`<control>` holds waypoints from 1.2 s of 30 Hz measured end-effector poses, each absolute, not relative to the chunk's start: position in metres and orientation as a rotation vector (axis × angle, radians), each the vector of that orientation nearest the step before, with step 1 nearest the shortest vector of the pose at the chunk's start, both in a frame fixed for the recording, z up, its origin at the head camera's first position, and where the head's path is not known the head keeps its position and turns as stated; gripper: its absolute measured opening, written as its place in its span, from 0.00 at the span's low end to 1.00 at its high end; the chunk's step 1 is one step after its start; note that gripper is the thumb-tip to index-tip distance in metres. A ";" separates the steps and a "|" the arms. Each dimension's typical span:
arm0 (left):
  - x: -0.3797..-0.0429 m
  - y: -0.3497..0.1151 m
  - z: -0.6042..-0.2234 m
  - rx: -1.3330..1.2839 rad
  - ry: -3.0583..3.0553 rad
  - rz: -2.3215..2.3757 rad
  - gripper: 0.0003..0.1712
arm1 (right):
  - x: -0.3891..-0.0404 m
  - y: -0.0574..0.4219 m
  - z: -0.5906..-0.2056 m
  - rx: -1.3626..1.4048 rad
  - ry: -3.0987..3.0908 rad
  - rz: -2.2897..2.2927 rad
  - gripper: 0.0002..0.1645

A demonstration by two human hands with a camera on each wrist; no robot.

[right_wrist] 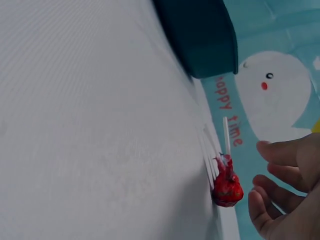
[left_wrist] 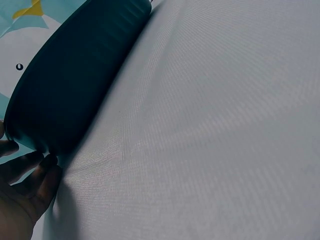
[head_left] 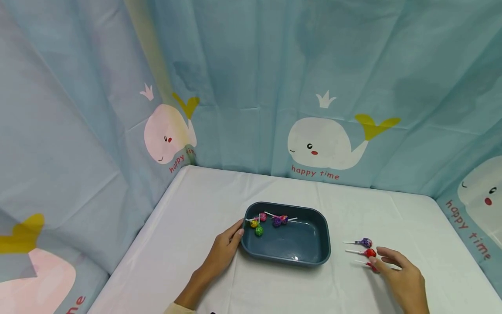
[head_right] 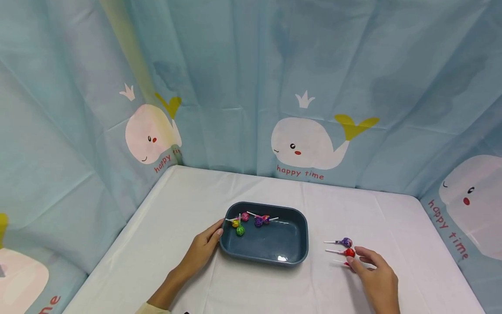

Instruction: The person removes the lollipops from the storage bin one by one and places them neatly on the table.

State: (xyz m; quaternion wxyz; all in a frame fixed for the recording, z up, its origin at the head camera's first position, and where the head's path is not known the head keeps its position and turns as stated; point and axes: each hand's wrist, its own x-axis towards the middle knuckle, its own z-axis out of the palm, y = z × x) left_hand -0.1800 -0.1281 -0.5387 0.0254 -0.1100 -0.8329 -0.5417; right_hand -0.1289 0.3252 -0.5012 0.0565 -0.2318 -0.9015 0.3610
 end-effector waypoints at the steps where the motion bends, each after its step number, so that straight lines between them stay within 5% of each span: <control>1: -0.180 -0.128 -0.539 -0.342 -2.573 -1.675 0.31 | -0.128 0.324 -0.501 -0.680 -2.714 1.094 0.31; 14: -0.180 -0.128 -0.538 -0.334 -2.580 -1.681 0.30 | -0.127 0.296 -0.497 -0.327 -2.475 1.329 0.29; 36: -0.181 -0.127 -0.540 -0.337 -2.571 -1.665 0.30 | -0.137 0.253 -0.482 -0.191 -2.446 1.540 0.27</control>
